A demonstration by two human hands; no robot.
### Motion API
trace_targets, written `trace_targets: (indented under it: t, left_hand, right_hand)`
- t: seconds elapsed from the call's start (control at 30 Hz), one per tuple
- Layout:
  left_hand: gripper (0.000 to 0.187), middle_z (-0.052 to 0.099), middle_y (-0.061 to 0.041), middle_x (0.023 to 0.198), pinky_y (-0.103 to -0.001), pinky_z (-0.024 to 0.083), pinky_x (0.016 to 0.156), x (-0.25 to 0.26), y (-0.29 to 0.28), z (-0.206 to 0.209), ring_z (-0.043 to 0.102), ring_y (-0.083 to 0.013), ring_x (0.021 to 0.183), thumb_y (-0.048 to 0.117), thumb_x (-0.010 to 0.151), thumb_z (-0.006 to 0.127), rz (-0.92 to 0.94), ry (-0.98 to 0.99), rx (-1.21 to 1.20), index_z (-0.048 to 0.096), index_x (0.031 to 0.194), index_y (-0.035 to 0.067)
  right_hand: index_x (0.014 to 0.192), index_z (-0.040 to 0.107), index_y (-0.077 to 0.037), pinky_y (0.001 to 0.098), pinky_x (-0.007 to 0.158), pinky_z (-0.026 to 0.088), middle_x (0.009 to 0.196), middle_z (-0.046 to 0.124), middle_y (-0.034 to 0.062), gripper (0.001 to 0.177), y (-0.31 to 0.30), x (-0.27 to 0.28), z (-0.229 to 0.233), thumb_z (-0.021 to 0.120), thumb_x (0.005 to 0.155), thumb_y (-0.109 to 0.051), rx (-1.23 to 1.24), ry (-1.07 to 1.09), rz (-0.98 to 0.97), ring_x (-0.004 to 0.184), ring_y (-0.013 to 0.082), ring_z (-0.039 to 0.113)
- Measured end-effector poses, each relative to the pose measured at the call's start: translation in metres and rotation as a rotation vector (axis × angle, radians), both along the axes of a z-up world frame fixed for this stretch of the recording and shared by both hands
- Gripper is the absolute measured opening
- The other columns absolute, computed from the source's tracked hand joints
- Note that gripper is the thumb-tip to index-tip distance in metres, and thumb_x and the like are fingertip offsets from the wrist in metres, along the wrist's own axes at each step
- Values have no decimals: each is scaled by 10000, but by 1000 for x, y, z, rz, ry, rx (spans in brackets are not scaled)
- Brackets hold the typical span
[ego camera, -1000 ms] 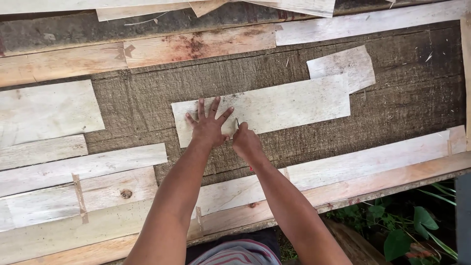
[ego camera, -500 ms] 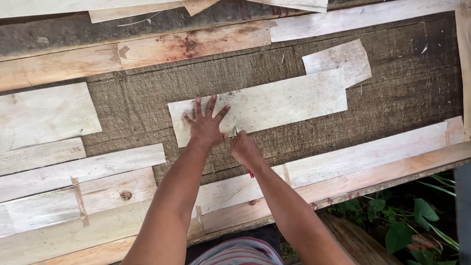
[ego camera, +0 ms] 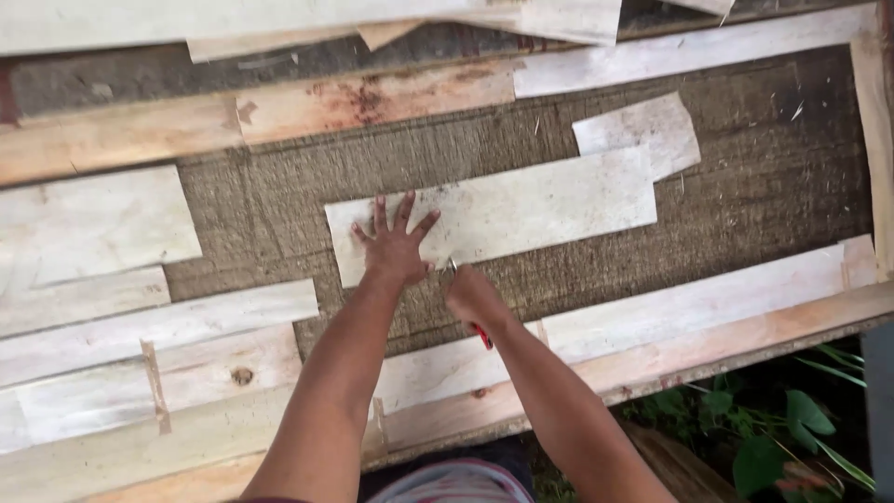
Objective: Cutting and sizing thin wood veneers using a utility knife on a workbench.
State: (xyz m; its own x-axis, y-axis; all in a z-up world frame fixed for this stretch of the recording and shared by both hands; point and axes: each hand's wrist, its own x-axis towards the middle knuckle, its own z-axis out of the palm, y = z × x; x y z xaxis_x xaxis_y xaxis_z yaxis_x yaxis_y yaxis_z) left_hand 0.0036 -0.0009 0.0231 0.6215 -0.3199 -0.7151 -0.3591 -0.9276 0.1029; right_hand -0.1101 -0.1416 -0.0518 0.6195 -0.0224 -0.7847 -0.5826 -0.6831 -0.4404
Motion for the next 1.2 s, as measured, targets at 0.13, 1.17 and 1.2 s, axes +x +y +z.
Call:
trace_targets:
  t: [0.13,1.17,1.2]
  left_hand:
    - [932,-236,48,1718,-776,150,1173,3,-3,-12,-172,-447,1557,619,922,631,8,13,9,33,1628,505]
    - [933,-206,72,1728,-761,154,1182,-2,4,-4,-181,-435,1559,606,906,660,7,-9,-23,74,1627,517]
    - [966,-201,67,1730,-758,162,1187,-3,4,0,-179,-436,1559,617,885,683,8,-4,-30,72,1627,516]
  right_hand:
    - [1321,460,124,411,424,500,904,677,295,408,8,4,38,339,1077,-179,-29,-76,-19,619,331,697]
    - [1237,437,70,389,401,564,858,673,297,385,5,-17,45,316,1054,-247,-17,-33,-61,535,336,688]
    - [1230,428,60,434,418,563,887,665,346,381,4,-17,40,301,1059,-256,-46,-88,-49,604,416,712]
